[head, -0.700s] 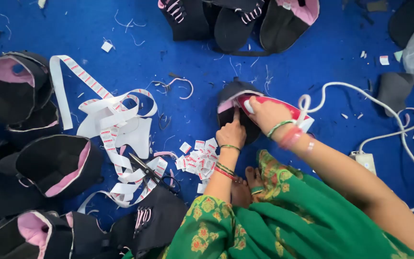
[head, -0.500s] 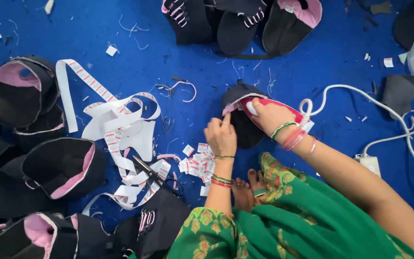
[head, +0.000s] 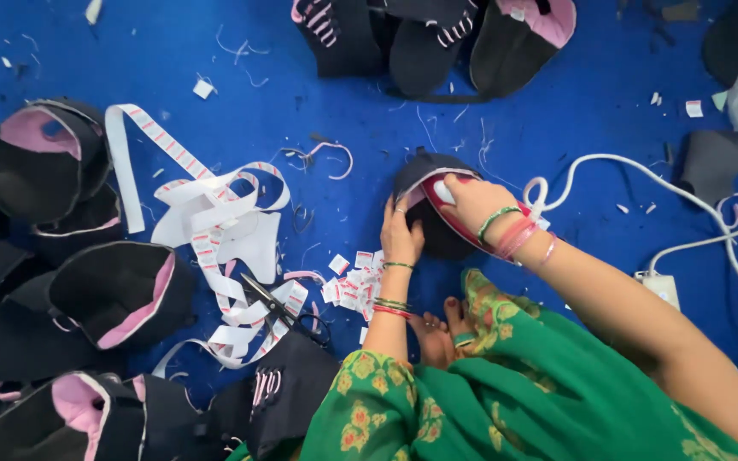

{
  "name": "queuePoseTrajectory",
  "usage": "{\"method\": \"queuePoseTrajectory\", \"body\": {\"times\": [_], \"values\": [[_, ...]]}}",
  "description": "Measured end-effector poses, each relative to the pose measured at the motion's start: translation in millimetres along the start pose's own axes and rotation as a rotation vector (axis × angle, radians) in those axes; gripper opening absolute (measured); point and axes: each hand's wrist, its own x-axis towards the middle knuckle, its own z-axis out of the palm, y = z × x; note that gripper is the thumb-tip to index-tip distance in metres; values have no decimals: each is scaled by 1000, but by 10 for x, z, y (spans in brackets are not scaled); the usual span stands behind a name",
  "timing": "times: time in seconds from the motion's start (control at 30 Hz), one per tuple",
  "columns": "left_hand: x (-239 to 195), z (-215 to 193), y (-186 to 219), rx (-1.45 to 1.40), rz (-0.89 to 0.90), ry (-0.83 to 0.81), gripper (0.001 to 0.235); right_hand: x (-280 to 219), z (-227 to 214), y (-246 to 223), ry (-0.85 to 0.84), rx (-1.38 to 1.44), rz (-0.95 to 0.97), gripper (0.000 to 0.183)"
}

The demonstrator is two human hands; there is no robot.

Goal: Ironing and fusing white adhesive labels onto the interior surface of black and pink shoe upper components.

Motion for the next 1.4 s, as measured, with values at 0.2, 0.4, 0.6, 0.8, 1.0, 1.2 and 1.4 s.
{"method": "queuePoseTrajectory", "body": {"times": [0.2, 0.4, 0.6, 0.8, 1.0, 1.2, 1.4], "values": [[-16, 46, -10, -57, 80, 74, 61, -284, -123, -278, -131, -69, 61, 61], [-75, 189, -205, -54, 27, 99, 63, -133, -36, -79, -12, -65, 126, 51], [-120, 145, -198, 9, 57, 48, 68, -251, -338, -194, -127, -152, 176, 52], [-115, 63, -74, 5, 28, 2, 68, -40, -151, -304, -128, 4, 179, 47], [-80, 131, -284, -44, 143, 28, 69, -43, -58, -76, -168, -21, 54, 41], [-101, 74, -131, 13, 106, 45, 68, -151, -302, -151, -213, -102, 116, 48], [-129, 66, -110, 6, 52, 40, 68, -329, -299, 61, -199, -97, 204, 51]]}}
